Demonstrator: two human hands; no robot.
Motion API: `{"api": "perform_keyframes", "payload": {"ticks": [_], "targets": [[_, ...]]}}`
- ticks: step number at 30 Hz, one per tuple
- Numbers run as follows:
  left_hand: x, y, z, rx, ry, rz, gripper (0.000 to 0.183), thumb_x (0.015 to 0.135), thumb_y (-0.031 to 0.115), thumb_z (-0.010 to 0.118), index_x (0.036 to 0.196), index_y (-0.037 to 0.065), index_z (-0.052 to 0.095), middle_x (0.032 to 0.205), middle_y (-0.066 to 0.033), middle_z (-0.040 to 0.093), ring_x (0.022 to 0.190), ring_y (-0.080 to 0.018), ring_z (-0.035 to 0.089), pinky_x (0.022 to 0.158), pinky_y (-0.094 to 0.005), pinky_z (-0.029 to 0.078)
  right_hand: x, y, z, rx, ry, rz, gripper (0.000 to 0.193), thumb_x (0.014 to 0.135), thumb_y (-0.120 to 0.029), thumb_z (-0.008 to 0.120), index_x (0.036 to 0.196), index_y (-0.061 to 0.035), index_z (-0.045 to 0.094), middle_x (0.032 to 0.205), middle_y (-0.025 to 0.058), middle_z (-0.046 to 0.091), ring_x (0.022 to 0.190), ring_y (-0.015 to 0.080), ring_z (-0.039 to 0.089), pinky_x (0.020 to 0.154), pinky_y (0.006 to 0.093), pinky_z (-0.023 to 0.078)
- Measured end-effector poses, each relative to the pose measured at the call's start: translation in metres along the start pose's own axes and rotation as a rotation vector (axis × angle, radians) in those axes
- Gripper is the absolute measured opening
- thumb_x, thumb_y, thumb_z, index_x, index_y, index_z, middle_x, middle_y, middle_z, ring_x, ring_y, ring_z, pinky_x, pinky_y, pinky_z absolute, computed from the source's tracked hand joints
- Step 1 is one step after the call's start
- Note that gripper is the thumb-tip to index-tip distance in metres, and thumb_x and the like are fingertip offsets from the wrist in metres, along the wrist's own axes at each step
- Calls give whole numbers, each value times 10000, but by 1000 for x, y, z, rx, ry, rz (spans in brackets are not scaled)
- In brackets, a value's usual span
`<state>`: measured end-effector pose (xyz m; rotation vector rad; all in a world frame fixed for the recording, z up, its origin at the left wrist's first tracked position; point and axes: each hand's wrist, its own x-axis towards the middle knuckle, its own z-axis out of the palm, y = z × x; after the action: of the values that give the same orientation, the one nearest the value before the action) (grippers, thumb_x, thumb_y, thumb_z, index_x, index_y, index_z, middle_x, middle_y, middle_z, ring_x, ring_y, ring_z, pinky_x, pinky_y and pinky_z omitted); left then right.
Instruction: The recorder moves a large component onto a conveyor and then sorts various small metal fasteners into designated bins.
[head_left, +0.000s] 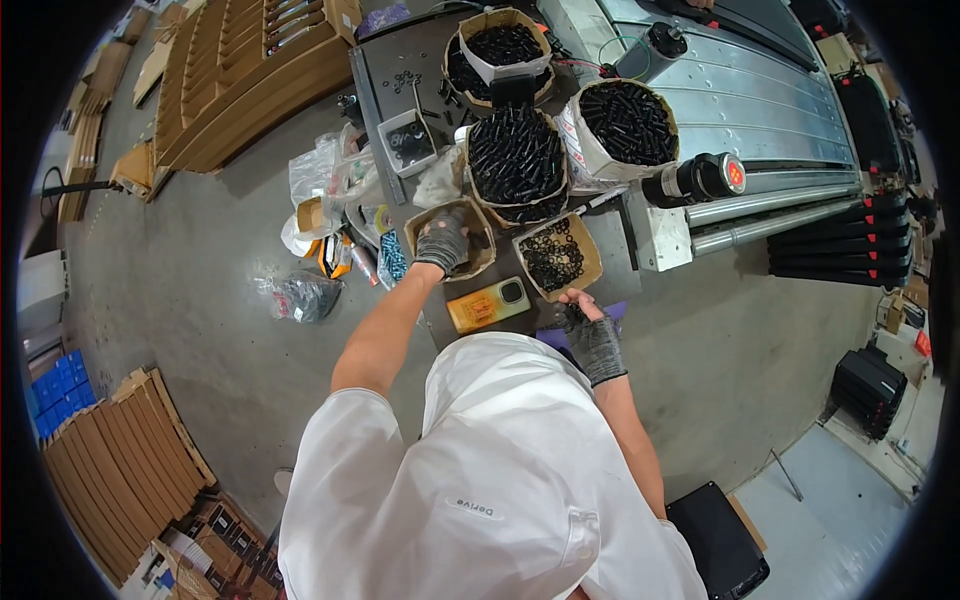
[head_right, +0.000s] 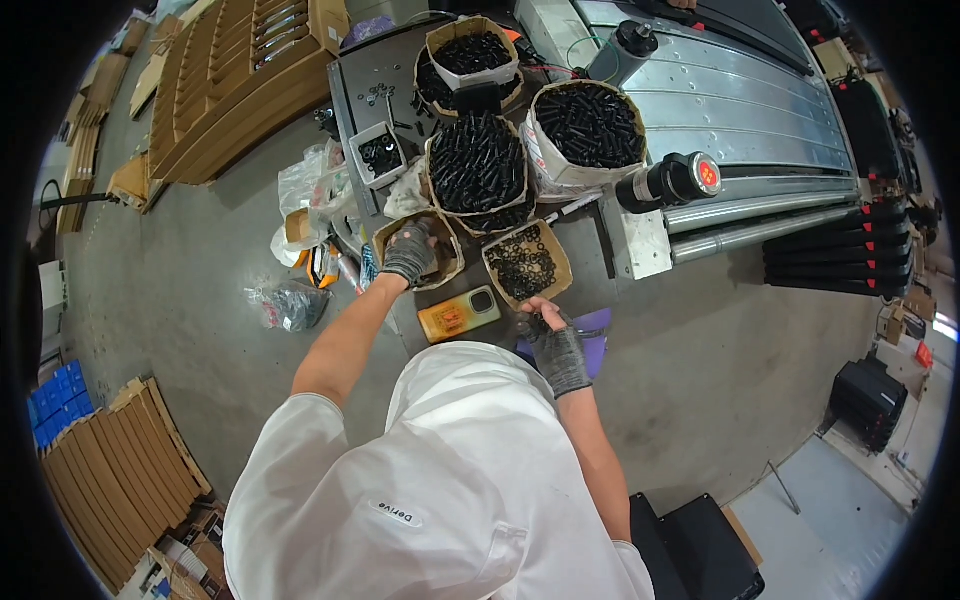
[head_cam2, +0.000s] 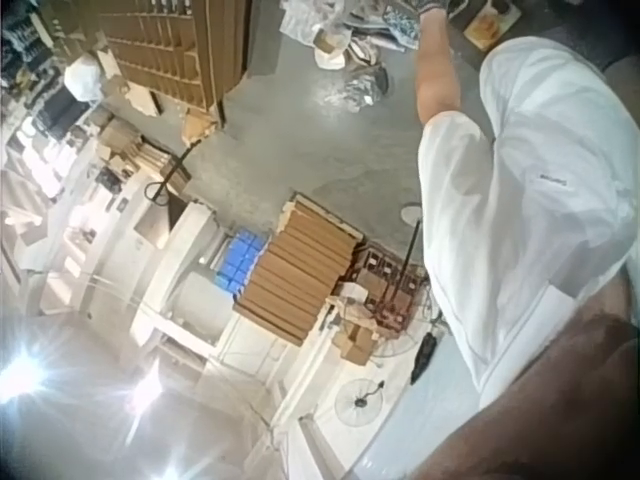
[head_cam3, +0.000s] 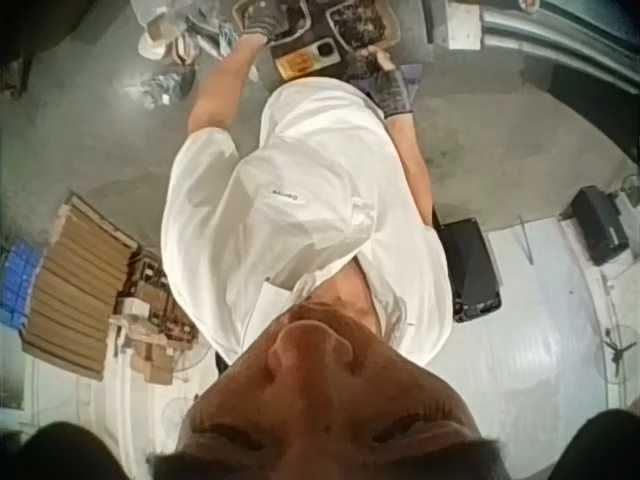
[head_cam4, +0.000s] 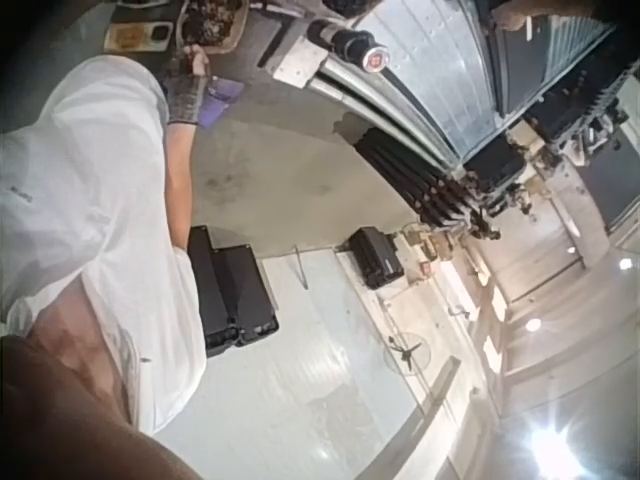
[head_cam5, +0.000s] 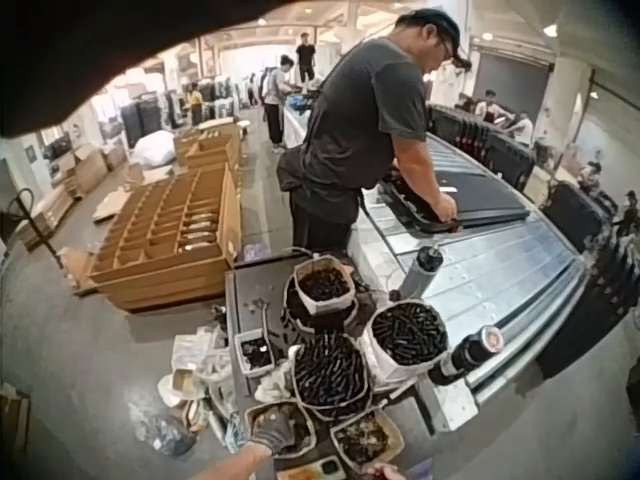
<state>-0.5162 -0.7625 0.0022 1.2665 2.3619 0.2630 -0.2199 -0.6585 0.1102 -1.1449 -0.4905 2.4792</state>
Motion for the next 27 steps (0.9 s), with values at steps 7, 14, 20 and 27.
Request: {"api": "perform_keyframes", "payload": {"ticks": [7, 14, 20, 27], "targets": [[-2, 24, 4, -223, -46, -429, 382, 829, 367, 623, 973, 17, 668, 1019, -215, 665, 999, -358, 626, 875, -444, 486, -2, -2, 2, -12, -7, 11, 228, 923, -204, 598, 1080, -39, 608, 991, 91, 653, 902, 194, 631, 816, 308, 521], [-3, 59, -19, -196, -85, -417, 380, 816, 323, 624, 1068, 39, 636, 1053, -219, 655, 1007, -375, 624, 866, -461, 496, -2, 4, 0, -21, -3, 14, 223, 914, -208, 612, 1068, -46, 614, 983, 90, 657, 885, 197, 637, 796, 312, 529], [7, 44, -4, -140, -42, -346, 258, 800, 223, 601, 984, 56, 671, 998, -204, 665, 956, -351, 654, 807, -430, 530, 0, 7, -4, -11, -20, 20, 207, 903, -170, 610, 1056, -30, 612, 1016, 78, 636, 992, 197, 606, 877, 326, 516], [-12, 34, 11, -79, 149, -143, 260, 824, 115, 574, 1047, -16, 594, 1018, -236, 624, 950, -377, 633, 845, -427, 507, 1, 4, -11, 30, -61, 1, 193, 909, -164, 603, 1047, -28, 611, 1034, 83, 630, 994, 204, 606, 892, 327, 514]]}}
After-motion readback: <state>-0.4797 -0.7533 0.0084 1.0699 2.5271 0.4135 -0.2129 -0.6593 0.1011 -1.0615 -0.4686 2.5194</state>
